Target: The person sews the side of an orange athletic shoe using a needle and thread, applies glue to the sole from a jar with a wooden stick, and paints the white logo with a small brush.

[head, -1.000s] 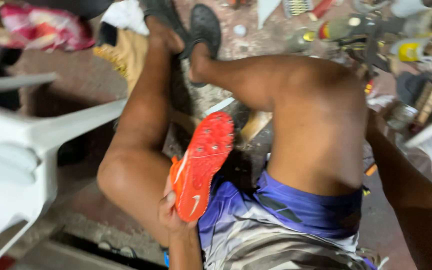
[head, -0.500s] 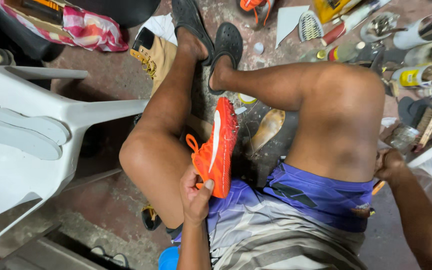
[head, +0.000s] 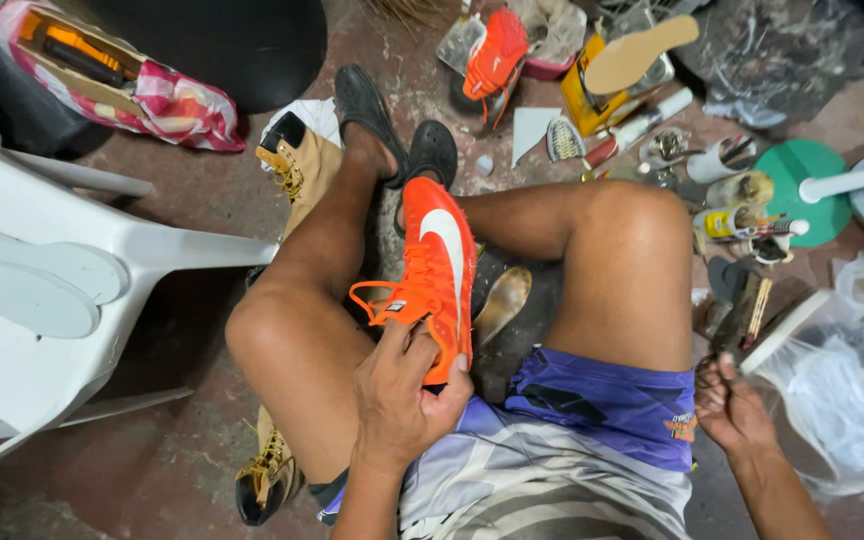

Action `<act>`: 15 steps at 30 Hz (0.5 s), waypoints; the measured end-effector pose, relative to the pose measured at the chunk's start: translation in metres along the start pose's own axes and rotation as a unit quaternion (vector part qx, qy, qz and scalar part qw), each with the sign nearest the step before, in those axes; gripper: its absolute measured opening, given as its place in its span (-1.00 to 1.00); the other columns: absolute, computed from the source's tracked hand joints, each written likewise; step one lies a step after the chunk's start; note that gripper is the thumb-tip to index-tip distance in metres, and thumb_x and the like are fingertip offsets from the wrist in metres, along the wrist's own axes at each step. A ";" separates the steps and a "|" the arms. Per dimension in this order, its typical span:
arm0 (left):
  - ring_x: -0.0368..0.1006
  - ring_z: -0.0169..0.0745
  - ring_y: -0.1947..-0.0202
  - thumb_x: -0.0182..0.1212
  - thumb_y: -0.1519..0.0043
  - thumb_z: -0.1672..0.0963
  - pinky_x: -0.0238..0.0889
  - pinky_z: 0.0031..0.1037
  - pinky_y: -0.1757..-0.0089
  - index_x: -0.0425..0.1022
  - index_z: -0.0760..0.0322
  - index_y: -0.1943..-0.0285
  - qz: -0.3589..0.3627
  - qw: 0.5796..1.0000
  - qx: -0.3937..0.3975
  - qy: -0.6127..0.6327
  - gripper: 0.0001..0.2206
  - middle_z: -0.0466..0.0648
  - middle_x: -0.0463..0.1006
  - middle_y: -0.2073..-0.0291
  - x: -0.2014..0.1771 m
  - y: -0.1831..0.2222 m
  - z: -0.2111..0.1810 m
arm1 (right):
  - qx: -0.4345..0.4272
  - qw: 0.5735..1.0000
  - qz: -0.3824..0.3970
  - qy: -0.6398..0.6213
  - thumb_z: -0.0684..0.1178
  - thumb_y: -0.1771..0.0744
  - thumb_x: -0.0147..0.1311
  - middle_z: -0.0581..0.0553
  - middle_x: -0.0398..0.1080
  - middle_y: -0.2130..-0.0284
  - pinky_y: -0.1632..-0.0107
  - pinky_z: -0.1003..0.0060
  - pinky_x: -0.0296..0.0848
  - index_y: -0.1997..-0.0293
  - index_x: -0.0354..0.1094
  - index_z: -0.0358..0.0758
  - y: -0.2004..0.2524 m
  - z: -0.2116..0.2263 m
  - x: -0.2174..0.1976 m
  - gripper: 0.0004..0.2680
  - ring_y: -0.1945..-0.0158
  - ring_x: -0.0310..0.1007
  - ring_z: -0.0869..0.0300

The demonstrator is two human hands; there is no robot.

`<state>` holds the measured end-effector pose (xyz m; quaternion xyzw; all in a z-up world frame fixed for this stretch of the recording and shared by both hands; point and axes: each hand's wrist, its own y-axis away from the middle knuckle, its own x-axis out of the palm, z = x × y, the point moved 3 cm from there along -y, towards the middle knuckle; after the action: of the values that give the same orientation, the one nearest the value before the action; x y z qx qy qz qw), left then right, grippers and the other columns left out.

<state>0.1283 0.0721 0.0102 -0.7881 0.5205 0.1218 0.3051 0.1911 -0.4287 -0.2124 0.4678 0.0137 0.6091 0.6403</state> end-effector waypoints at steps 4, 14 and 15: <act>0.56 0.15 0.17 0.36 -0.07 0.17 0.44 -0.24 0.18 0.48 0.34 0.10 -0.014 1.000 0.019 -0.001 -0.75 0.13 0.52 -0.01 -0.004 -0.005 -0.006 | -0.111 0.988 0.091 0.059 0.38 -0.42 0.13 -0.01 0.30 0.36 0.28 0.38 0.23 0.06 0.33 -0.33 0.010 0.046 0.066 -0.56 0.33 0.21 0.25; 0.56 0.15 0.12 0.36 -0.10 0.19 0.46 -0.25 0.13 0.49 0.33 0.05 -0.067 0.997 0.005 0.037 -0.74 0.12 0.50 0.06 0.002 -0.003 -0.036 | 0.049 0.918 0.328 0.219 0.50 -0.17 0.20 -0.11 0.28 -0.26 -0.31 0.09 0.28 -0.46 -0.09 -0.24 0.031 -0.088 0.333 -0.17 -0.30 0.31 0.10; 0.55 0.15 0.12 0.36 -0.11 0.19 0.45 -0.24 0.12 0.49 0.34 0.05 -0.060 0.997 0.001 0.042 -0.75 0.12 0.51 0.08 0.004 0.000 -0.037 | 0.045 0.924 0.323 0.199 0.45 -0.22 0.20 -0.14 0.27 -0.26 -0.34 0.06 0.25 -0.45 -0.06 -0.30 0.034 -0.102 0.341 -0.21 -0.31 0.30 0.08</act>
<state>0.1255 0.0470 0.0377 -0.8220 0.4850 0.0698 0.2902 0.1931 -0.1051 -0.0609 0.3442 0.0159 0.8623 0.3710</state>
